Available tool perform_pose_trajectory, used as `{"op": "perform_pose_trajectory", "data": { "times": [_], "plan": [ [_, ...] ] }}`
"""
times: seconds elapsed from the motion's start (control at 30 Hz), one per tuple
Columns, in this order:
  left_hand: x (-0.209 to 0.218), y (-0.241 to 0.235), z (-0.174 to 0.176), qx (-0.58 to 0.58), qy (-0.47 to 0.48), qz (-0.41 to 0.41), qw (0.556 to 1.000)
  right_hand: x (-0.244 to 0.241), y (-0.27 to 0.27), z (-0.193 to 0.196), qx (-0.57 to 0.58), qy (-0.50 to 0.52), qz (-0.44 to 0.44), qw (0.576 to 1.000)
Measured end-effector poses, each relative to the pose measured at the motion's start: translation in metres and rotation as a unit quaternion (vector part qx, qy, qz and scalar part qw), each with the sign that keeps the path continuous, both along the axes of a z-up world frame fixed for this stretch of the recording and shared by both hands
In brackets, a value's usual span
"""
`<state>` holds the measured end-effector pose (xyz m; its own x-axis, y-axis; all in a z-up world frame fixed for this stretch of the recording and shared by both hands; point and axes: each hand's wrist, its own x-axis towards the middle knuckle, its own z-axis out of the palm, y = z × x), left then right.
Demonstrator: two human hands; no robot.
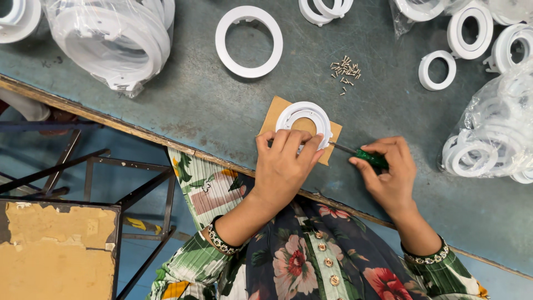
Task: The person uses a screwdriver to fasten screws into a white circular plastic fixture component held over a small cardboard template on a workbench.
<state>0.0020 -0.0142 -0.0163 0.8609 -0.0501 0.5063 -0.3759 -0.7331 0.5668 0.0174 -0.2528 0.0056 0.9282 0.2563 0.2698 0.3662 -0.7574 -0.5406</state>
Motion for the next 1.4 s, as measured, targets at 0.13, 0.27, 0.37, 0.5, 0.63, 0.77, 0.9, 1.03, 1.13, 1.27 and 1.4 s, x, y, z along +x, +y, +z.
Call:
{"op": "perform_pose_trajectory", "data": {
  "times": [0.13, 0.27, 0.37, 0.5, 0.63, 0.77, 0.9, 1.03, 1.13, 1.27, 1.4],
  "plan": [
    [0.0, 0.0, -0.002, -0.011, 0.007, -0.005, 1.0, 0.003, -0.006, -0.003, -0.014, 0.0, 0.015, 1.0],
    [0.0, 0.0, -0.002, -0.01, 0.008, -0.004, 1.0, 0.002, -0.007, -0.005, -0.022, 0.056, 0.012, 0.998],
    [0.001, 0.0, -0.002, -0.012, 0.006, -0.003, 1.0, 0.007, -0.001, -0.001, 0.034, 0.036, 0.017, 0.999],
    [0.0, 0.0, -0.003, -0.015, 0.011, -0.004, 1.0, 0.008, 0.0, 0.005, 0.018, 0.016, 0.023, 0.999],
    [0.0, 0.0, -0.003, -0.017, 0.012, -0.004, 1.0, 0.009, -0.003, 0.004, -0.031, 0.037, 0.019, 0.999],
    [0.0, 0.001, -0.003, -0.016, 0.013, -0.006, 1.0, 0.013, 0.0, 0.004, 0.009, 0.098, -0.019, 0.995],
    [0.001, 0.001, -0.003, -0.012, 0.016, -0.008, 1.0, 0.015, -0.003, 0.005, -0.001, 0.045, 0.017, 0.999],
    [0.001, 0.001, -0.003, -0.011, 0.014, -0.007, 1.0, 0.013, -0.012, -0.003, -0.034, 0.031, 0.026, 0.999],
    [0.0, 0.001, -0.003, -0.01, 0.013, -0.007, 1.0, 0.01, -0.015, -0.007, -0.034, 0.058, 0.025, 0.997],
    [0.001, 0.001, -0.002, -0.011, 0.011, -0.005, 1.0, 0.014, -0.009, -0.001, 0.001, 0.05, 0.017, 0.999],
    [0.001, 0.001, -0.002, 0.0, 0.015, -0.004, 1.0, 0.015, -0.008, 0.004, -0.019, 0.015, 0.038, 0.999]
  ]
}}
